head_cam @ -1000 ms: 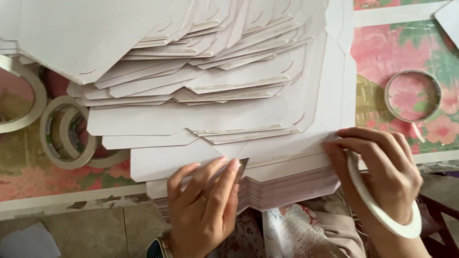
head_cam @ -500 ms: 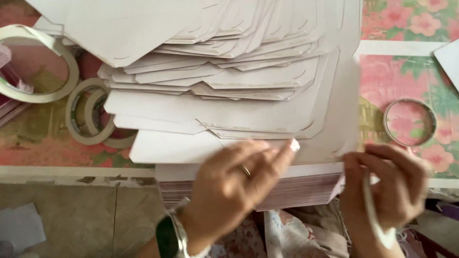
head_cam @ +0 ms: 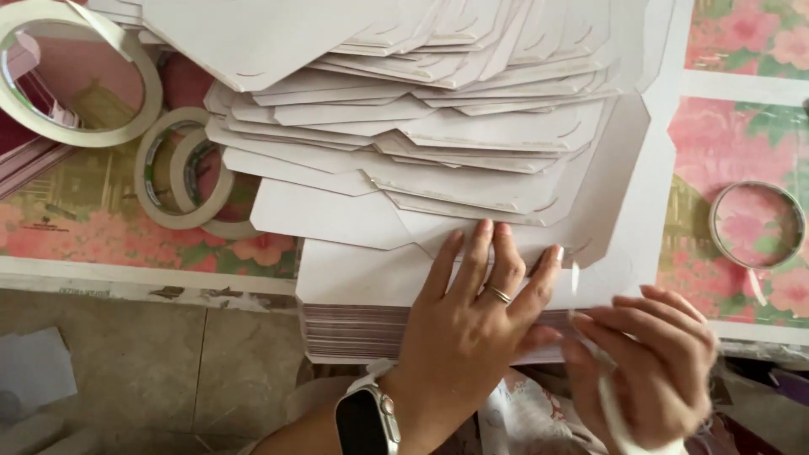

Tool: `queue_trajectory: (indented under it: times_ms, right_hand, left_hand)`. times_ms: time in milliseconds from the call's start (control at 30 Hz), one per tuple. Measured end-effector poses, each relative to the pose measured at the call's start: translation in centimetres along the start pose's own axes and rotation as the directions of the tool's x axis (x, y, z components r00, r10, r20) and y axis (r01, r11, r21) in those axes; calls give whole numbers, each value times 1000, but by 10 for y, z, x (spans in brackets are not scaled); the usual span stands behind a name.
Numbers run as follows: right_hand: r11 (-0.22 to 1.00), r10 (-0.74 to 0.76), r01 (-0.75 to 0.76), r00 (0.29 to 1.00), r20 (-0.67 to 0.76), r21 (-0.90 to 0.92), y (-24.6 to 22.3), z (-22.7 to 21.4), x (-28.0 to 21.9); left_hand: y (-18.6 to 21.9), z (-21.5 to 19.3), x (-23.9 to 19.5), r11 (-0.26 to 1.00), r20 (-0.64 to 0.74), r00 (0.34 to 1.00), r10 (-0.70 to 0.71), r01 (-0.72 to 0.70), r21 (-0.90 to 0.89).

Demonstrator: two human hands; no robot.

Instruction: The person sits at a table and repeatedly applies strips of clear adhesive tape to the edges of a stack of white paper cutouts. They smooth the tape down with their fingers and then lift the stack to inspect the taped edges.

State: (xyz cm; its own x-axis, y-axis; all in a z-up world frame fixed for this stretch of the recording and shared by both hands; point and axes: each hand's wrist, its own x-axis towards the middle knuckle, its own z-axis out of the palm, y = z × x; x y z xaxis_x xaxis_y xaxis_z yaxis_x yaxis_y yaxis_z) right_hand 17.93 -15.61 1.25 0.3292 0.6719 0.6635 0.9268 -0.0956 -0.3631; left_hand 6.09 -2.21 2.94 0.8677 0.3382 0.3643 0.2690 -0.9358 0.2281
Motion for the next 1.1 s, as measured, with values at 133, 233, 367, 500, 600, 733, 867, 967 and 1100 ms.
queue_trajectory:
  times_ms: [133, 233, 367, 500, 600, 733, 867, 967, 1100]
  right_hand:
    - [982, 182, -182, 983, 2, 55, -14, -3, 10]
    - [972, 232, -233, 972, 30, 19, -17, -6, 11]
    - [950, 310, -310, 951, -12, -28, -10, -8, -1]
    - [986, 157, -156, 987, 23, -60, -14, -11, -4]
    - [998, 61, -61, 998, -32, 13, -12, -14, -16]
    - [912, 391, -368, 914, -111, 181, -24, -16, -14]
    - [865, 448, -429, 894, -16, 259, -36, -11, 14]
    - [806, 510, -542, 840, 186, 237, -52, -5, 32]
    - [845, 458, -506, 851, 256, 171, -52, 4, 34]
  left_hand:
    - [-18, -11, -6, 966, -57, 998, 30, -43, -253]
    - [-19, -15, -5, 977, -49, 998, 44, -53, -205]
    - [1, -4, -8, 991, -33, 999, -4, -1, -135]
    - [17, 11, -3, 991, 45, 998, -36, 30, 128]
    - [20, 12, -1, 994, 7, 999, -52, 51, 100]
    - [2, -2, -10, 983, -80, 997, 0, -15, -183]
    - [-25, -22, -31, 937, -162, 987, -9, -48, -347]
    - [-38, -14, -47, 885, -219, 976, 22, -121, -449]
    - [-50, -13, -55, 865, -209, 967, 144, -226, -447]
